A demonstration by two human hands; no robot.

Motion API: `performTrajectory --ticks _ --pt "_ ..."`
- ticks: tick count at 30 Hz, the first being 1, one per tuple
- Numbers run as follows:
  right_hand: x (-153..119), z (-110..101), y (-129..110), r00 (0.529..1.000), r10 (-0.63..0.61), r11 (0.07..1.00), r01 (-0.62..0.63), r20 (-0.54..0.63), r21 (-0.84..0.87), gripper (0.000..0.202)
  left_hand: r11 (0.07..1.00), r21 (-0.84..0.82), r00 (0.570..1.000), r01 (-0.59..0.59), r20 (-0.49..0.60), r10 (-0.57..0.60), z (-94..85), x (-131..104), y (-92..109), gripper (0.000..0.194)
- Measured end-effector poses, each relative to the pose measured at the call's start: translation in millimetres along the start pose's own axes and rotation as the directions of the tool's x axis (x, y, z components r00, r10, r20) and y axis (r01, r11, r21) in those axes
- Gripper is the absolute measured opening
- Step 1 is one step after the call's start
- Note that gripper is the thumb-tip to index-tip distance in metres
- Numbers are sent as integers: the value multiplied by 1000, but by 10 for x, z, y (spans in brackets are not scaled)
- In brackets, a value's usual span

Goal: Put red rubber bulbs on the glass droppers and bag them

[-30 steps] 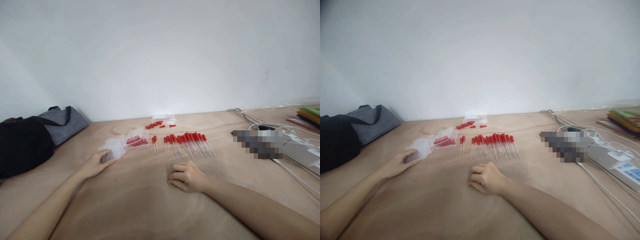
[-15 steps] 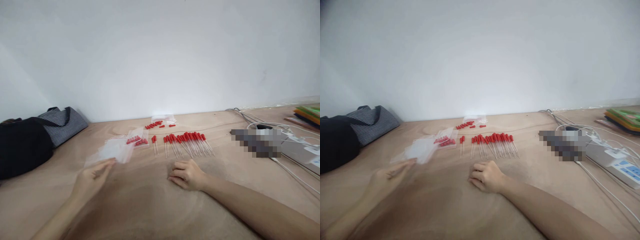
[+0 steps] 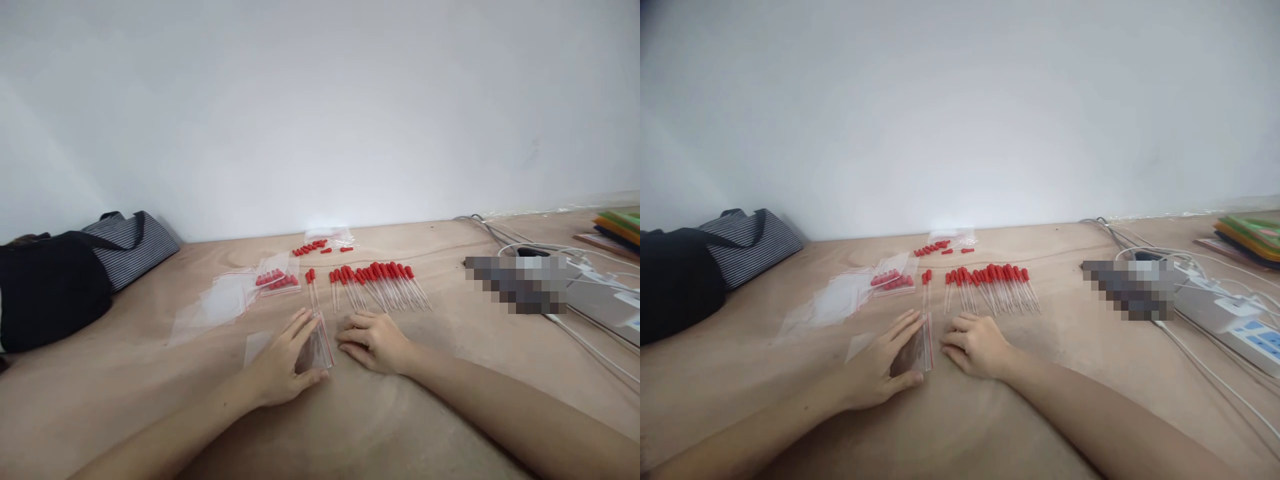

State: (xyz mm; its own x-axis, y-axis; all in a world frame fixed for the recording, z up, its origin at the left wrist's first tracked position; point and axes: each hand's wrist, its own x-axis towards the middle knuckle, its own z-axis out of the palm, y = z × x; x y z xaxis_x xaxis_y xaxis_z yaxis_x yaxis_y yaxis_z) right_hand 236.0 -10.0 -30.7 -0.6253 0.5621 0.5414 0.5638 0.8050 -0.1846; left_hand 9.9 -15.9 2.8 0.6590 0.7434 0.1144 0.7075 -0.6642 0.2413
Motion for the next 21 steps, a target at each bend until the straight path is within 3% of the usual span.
performTrajectory --ticks 6,15,21 --pt "27 -23 -13 993 33 999 -38 111 39 23 989 -142 999 38 -9 -39 144 -13 49 80" --pt "47 -90 -20 977 -14 994 -10 215 110 28 971 -223 993 85 102 -64 81 -20 82 85" --pt "47 -114 -32 965 -95 988 61 246 142 30 958 -283 995 51 92 -26 69 -25 94 86"
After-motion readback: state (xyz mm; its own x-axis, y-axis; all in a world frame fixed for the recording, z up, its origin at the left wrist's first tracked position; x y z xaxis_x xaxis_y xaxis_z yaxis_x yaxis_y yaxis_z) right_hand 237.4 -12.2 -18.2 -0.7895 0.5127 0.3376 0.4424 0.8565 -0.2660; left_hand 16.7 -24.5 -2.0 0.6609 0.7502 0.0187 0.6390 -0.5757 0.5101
